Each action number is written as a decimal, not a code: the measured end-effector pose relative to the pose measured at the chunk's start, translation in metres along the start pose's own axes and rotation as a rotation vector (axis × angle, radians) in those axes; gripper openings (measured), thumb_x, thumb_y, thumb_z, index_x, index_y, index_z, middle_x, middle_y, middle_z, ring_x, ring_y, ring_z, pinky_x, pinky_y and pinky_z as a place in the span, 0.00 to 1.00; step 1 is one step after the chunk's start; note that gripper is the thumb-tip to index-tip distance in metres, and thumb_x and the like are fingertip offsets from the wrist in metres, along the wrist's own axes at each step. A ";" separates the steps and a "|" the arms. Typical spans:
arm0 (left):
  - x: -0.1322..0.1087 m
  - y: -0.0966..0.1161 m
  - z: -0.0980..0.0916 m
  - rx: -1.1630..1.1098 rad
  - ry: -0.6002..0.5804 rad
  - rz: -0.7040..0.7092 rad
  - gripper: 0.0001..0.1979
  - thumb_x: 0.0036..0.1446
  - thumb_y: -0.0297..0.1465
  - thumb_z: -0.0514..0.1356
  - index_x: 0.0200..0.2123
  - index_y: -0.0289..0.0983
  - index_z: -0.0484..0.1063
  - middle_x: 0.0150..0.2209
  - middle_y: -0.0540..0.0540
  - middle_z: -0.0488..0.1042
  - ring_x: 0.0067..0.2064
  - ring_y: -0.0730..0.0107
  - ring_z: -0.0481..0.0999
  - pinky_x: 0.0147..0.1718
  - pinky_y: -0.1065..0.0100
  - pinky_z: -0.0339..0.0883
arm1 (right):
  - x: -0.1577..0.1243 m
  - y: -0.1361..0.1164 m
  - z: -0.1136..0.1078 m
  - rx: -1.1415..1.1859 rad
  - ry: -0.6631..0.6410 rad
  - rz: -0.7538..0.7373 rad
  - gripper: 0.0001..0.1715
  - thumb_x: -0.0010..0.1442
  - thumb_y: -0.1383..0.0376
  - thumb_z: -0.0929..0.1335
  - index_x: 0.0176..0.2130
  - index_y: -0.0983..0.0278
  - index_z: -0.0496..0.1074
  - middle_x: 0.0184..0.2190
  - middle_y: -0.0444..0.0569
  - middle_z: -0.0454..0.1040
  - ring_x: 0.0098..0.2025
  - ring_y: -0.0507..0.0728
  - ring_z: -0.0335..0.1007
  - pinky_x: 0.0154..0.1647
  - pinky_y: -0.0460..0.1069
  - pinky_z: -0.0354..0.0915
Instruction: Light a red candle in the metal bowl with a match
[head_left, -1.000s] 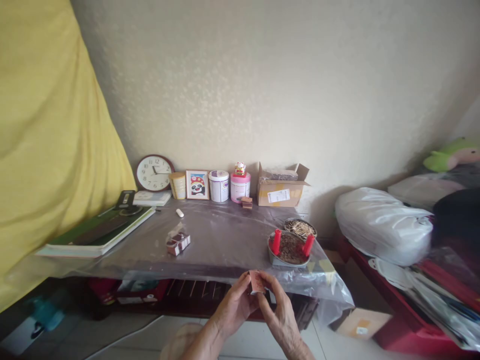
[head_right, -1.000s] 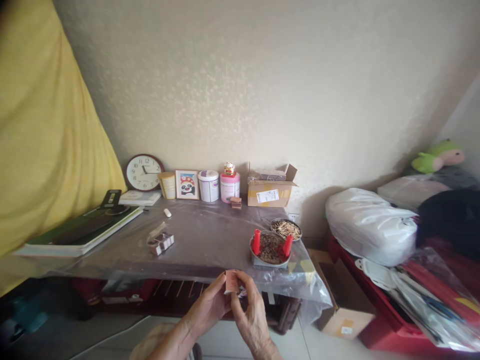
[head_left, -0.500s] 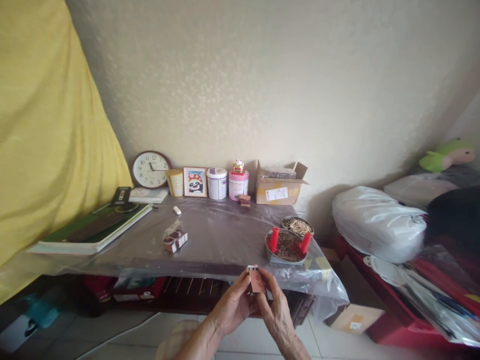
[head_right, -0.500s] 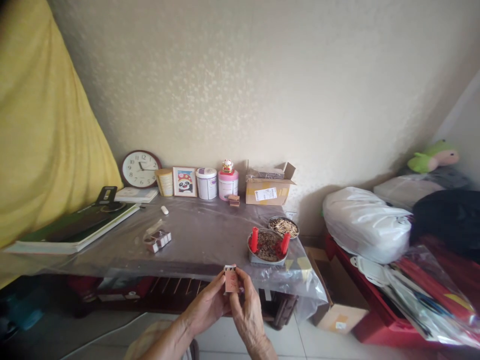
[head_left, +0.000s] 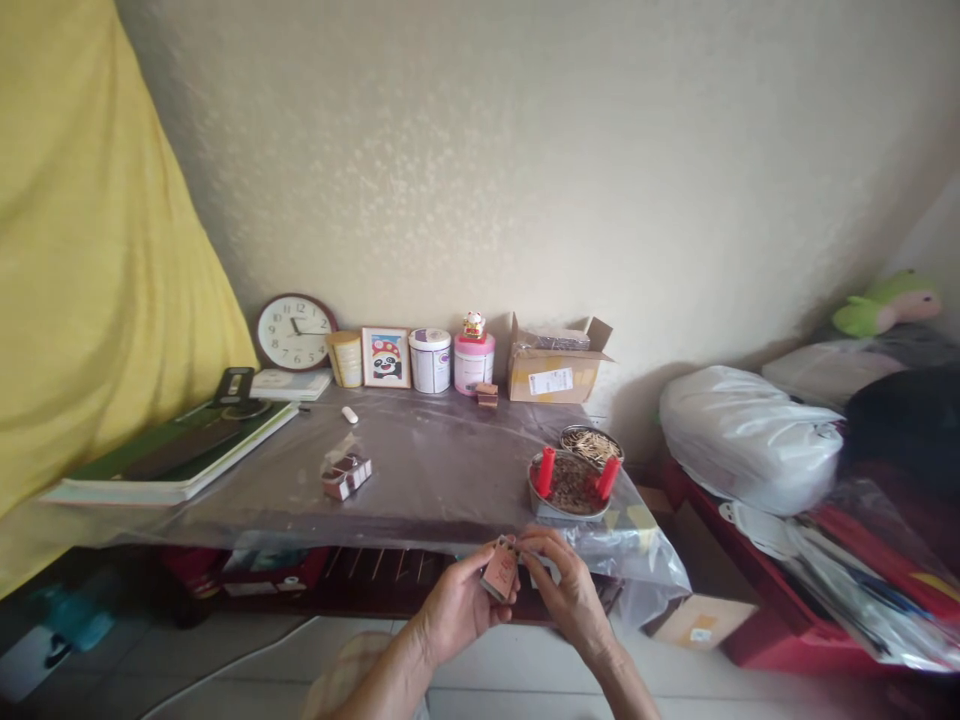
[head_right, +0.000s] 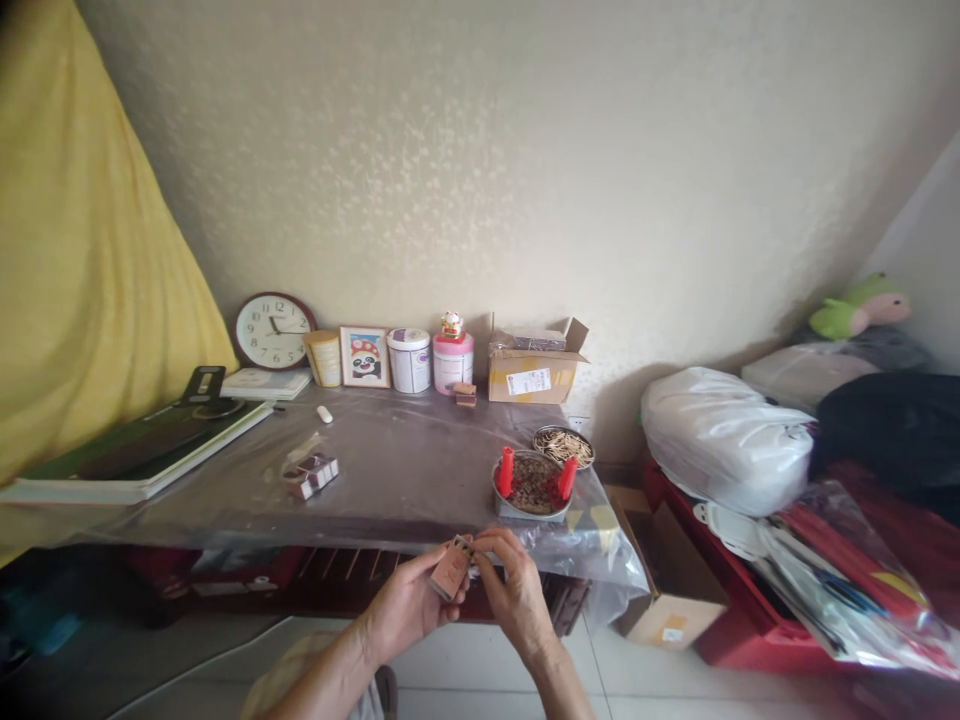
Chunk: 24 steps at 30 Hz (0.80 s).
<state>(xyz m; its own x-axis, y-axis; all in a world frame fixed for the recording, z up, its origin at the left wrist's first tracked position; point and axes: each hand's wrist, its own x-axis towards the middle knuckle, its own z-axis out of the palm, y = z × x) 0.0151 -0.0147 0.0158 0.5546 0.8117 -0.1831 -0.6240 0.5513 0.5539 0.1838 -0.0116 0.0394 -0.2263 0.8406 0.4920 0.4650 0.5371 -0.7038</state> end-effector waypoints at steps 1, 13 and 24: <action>0.000 0.000 0.000 0.014 0.007 -0.011 0.16 0.58 0.38 0.54 0.43 0.33 0.70 0.29 0.44 0.76 0.30 0.71 0.73 0.28 0.70 0.62 | 0.000 0.002 0.001 -0.012 -0.009 -0.004 0.11 0.63 0.62 0.63 0.36 0.62 0.73 0.38 0.50 0.73 0.42 0.56 0.71 0.45 0.49 0.66; 0.003 -0.005 -0.005 0.244 0.108 -0.139 0.15 0.53 0.39 0.53 0.28 0.32 0.70 0.20 0.47 0.70 0.19 0.74 0.64 0.19 0.70 0.48 | -0.006 0.005 -0.003 -0.233 -0.288 0.033 0.10 0.61 0.69 0.63 0.33 0.61 0.74 0.33 0.46 0.73 0.35 0.54 0.70 0.37 0.46 0.64; 0.006 -0.006 -0.012 0.372 0.146 -0.277 0.18 0.50 0.43 0.51 0.24 0.34 0.68 0.18 0.49 0.67 0.16 0.76 0.59 0.18 0.69 0.45 | -0.010 0.003 -0.005 -0.355 -0.446 -0.008 0.08 0.60 0.70 0.63 0.31 0.63 0.70 0.31 0.45 0.72 0.34 0.52 0.68 0.35 0.44 0.60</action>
<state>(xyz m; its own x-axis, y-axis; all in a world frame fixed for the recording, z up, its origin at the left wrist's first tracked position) 0.0149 -0.0108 0.0016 0.5723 0.6772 -0.4625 -0.2099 0.6661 0.7157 0.1914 -0.0187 0.0353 -0.5345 0.8261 0.1786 0.7037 0.5521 -0.4473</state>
